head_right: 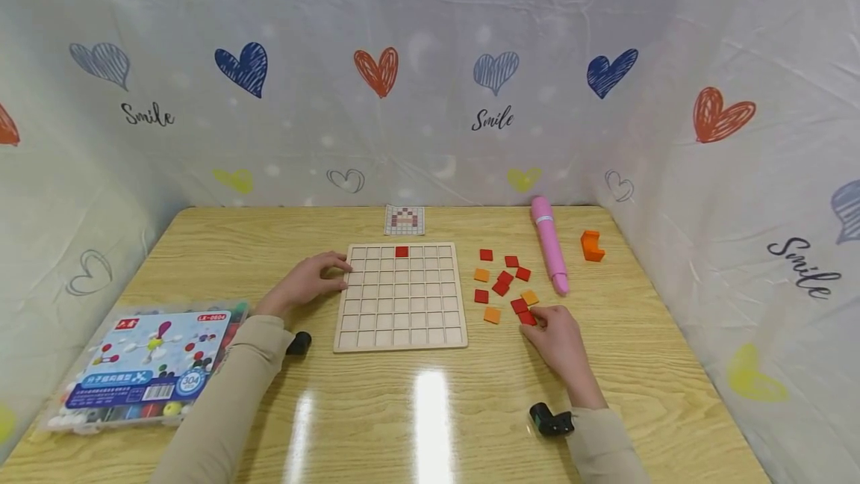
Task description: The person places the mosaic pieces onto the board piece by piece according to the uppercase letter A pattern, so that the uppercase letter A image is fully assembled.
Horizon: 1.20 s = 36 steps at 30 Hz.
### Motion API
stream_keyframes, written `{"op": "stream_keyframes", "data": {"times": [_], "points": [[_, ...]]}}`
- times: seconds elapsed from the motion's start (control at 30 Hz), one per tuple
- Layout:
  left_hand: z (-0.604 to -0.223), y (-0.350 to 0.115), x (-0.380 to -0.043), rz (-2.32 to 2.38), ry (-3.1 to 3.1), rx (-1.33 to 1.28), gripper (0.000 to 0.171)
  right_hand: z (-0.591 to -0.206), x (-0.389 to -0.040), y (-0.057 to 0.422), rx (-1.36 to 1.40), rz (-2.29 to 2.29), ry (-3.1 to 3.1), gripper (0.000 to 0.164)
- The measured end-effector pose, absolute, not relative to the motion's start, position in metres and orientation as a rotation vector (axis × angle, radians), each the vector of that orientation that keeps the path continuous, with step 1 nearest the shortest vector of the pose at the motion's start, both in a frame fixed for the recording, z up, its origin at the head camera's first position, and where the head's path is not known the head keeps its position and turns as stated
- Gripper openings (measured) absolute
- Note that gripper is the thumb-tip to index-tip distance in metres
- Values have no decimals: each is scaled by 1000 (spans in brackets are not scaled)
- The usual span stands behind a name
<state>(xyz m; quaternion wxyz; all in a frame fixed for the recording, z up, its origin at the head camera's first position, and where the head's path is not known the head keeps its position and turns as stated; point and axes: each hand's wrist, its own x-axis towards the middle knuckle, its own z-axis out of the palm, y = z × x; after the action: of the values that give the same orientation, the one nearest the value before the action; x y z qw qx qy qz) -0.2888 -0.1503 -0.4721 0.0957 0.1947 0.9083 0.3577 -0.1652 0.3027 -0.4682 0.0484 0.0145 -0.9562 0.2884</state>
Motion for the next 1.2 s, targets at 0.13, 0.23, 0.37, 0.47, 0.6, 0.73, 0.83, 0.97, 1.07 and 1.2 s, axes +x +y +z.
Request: {"op": "stream_keyframes", "data": {"times": [0.13,0.23,0.37,0.47,0.6,0.73,0.83,0.97,1.07,1.2], "points": [[-474,-151,-289,1059,2695,585,32,-467,-166,301,51,875,-2911,36],[-473,-150,-289,1058,2692,586,32,-466,-166,301,60,869,-2910,35],[-470,-149,-289,1065,2686,575,32,-465,-165,301,82,844,-2921,33],[-469,-148,-289,1067,2684,567,31,-463,-165,301,119,821,-2932,31],[-469,-148,-288,1065,2680,561,31,-457,-166,299,154,831,-2904,30],[-469,-149,-288,1063,2685,560,31,-449,-169,295,176,885,-2837,30],[-469,-150,-288,1063,2689,562,31,-443,-176,289,215,920,-2799,30],[-468,-150,-287,1065,2685,562,31,-437,-190,276,277,960,-2772,30],[-468,-150,-287,1071,2679,560,31,-434,-203,264,322,990,-2782,31],[-469,-149,-288,1088,2668,568,30,-430,-223,247,401,1025,-2844,32]]}}
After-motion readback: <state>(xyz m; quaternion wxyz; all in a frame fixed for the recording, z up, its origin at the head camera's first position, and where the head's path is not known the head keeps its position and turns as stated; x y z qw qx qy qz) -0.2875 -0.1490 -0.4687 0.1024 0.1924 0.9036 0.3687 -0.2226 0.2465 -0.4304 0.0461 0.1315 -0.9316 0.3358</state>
